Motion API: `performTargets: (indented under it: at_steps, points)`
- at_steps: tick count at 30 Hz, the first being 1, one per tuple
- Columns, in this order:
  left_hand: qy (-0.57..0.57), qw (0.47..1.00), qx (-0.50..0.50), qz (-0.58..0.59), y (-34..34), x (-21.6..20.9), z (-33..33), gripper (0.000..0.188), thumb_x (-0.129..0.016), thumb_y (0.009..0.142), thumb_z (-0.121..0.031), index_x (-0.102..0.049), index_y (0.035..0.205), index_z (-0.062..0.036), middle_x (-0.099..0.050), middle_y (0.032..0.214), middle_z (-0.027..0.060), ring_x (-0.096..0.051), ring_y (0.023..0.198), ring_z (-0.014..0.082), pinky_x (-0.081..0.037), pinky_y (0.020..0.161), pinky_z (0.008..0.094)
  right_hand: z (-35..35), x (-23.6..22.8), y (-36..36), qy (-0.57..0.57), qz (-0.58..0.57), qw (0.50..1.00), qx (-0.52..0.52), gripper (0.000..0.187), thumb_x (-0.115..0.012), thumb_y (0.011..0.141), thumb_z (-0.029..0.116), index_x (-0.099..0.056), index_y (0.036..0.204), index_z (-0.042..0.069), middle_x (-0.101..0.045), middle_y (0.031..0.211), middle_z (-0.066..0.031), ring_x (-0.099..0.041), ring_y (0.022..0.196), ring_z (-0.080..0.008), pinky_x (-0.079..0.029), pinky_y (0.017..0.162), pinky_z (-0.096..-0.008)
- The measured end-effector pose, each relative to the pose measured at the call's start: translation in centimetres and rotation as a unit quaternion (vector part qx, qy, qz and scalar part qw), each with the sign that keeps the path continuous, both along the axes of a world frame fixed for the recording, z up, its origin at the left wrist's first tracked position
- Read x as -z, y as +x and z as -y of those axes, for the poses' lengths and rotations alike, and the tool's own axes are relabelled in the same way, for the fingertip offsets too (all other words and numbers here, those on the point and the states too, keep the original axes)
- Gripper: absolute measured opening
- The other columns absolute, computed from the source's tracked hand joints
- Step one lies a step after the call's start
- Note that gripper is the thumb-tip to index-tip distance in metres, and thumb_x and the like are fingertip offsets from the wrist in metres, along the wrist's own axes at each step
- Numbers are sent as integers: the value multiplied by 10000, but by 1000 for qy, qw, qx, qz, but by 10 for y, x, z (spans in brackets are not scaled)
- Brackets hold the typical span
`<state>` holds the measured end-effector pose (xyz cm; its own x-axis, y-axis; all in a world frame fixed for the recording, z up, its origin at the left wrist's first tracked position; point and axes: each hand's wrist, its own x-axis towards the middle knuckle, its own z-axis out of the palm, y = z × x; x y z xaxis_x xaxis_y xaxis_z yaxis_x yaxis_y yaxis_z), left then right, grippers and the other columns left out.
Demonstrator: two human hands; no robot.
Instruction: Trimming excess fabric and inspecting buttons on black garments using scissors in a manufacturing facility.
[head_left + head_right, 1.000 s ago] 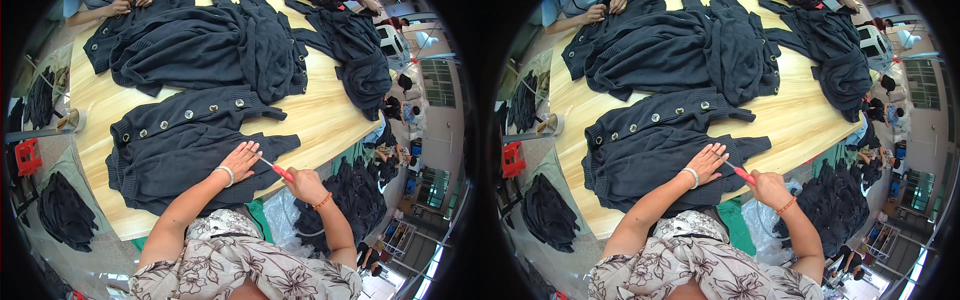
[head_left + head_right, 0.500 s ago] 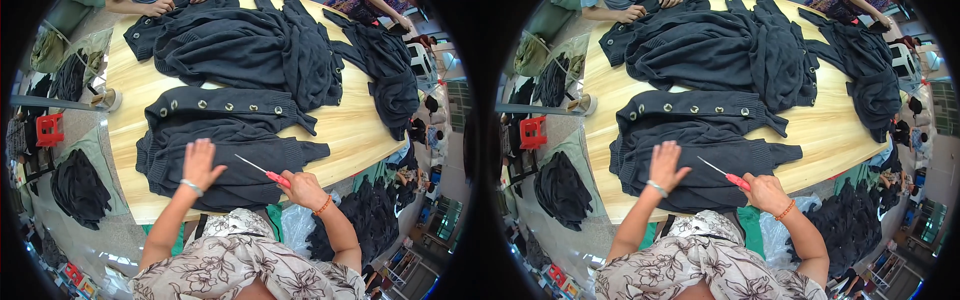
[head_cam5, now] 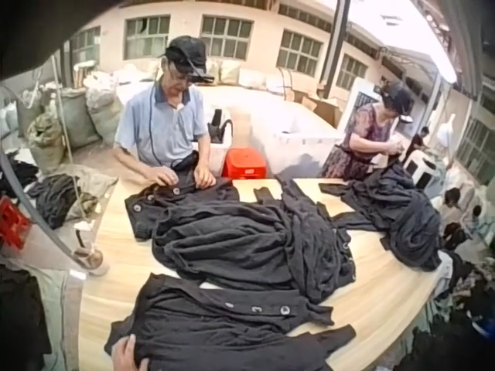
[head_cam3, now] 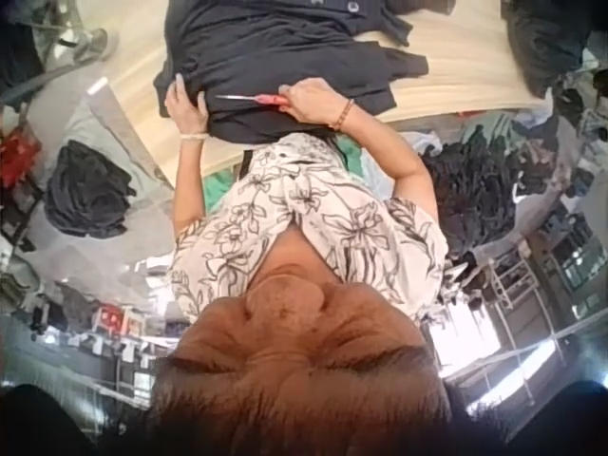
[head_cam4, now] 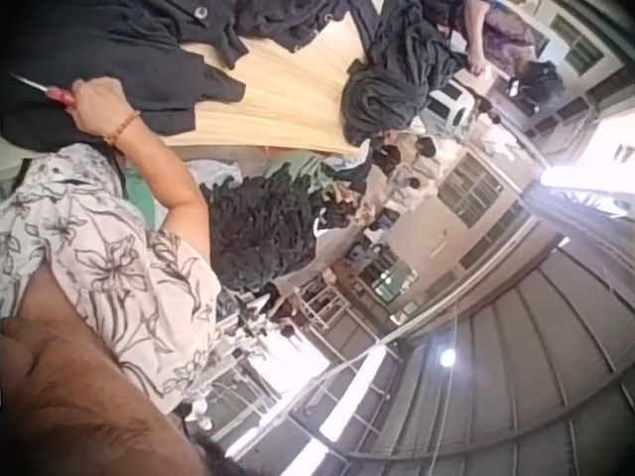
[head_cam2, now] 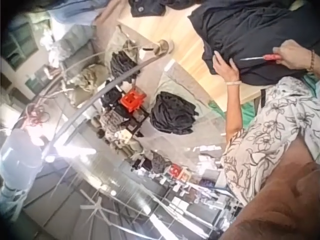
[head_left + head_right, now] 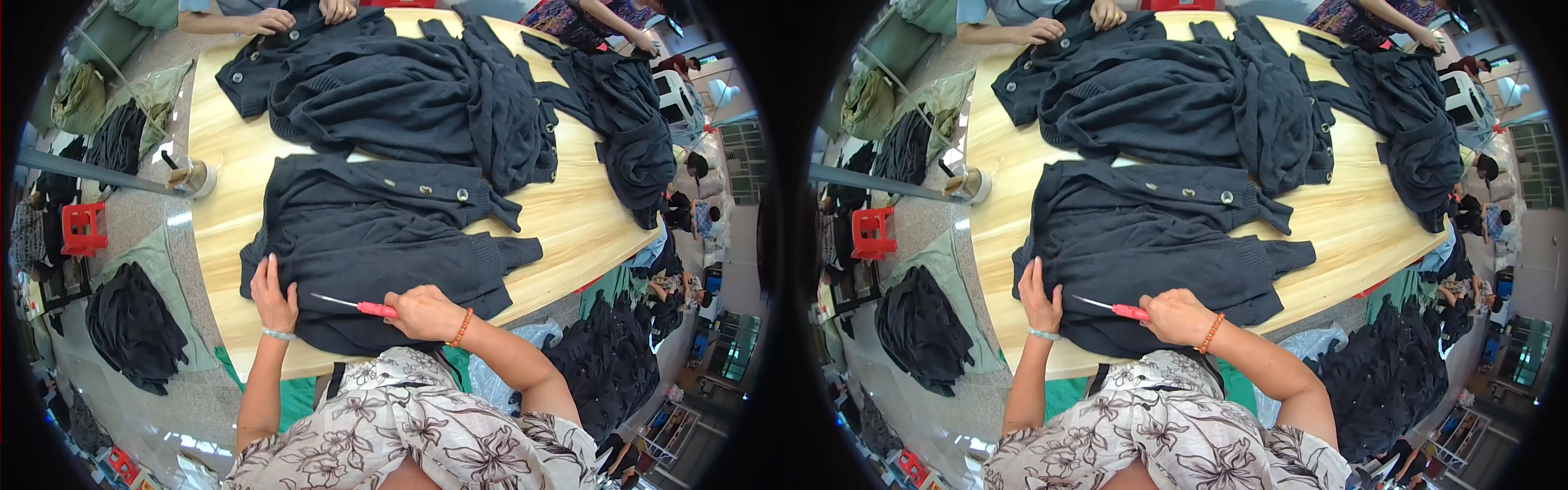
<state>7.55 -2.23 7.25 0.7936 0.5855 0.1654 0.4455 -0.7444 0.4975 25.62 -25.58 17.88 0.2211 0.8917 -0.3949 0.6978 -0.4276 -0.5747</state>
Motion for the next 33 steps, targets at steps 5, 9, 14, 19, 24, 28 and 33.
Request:
performTargets:
  at_steps: [5,9,14,19,24,28,33]
  points:
    - [-244,968,24,48,5,10,-20,221,-626,776,10,-635,996,-9,-603,890,126,-602,794,236,-485,710,313,41,12,-2,22,61,994,89,176,-622,817,210,-565,861,49,-635,707,-169,-643,700,-354,-519,610,-459]
    - [-300,948,-43,95,37,-8,-56,138,-571,757,31,-634,865,-27,-587,836,91,-565,796,214,-452,756,306,65,31,-10,23,59,986,152,191,-611,828,189,-537,931,47,-629,749,-160,-620,799,-348,-514,677,-447]
    - [-112,993,-19,-8,104,76,-138,155,-654,685,-75,-663,837,-48,-646,887,174,-612,897,333,-476,843,403,75,14,-13,52,87,970,220,190,-592,847,173,-523,979,55,-611,885,-136,-591,858,-344,-507,732,-438]
    - [-157,986,22,52,152,53,-103,116,-567,722,-7,-603,832,1,-626,771,180,-625,760,319,-496,718,360,102,-11,-23,-7,94,957,276,267,-617,806,139,-552,1060,88,-599,968,-103,-565,958,-321,-510,760,-434]
    - [-160,944,188,220,139,-83,-42,168,-537,741,61,-575,892,-1,-562,844,136,-557,768,272,-446,722,317,83,-15,-34,-70,-63,987,127,297,-602,762,95,-559,1053,50,-629,866,-166,-597,925,-340,-503,761,-460]
    - [-184,896,269,303,116,-186,-1,190,-652,751,15,-592,916,-57,-589,917,140,-574,819,220,-446,751,288,29,-17,-26,-45,-193,980,-5,492,-499,836,126,-473,1321,53,-659,948,-189,-599,991,-381,-499,794,-471]
    - [-207,841,201,458,146,-269,33,181,-523,896,-238,-391,891,-113,-478,926,91,-514,867,190,-430,834,343,7,48,8,432,78,897,58,417,-490,898,177,-509,1296,55,-673,917,-179,-633,865,-339,-486,816,-437]
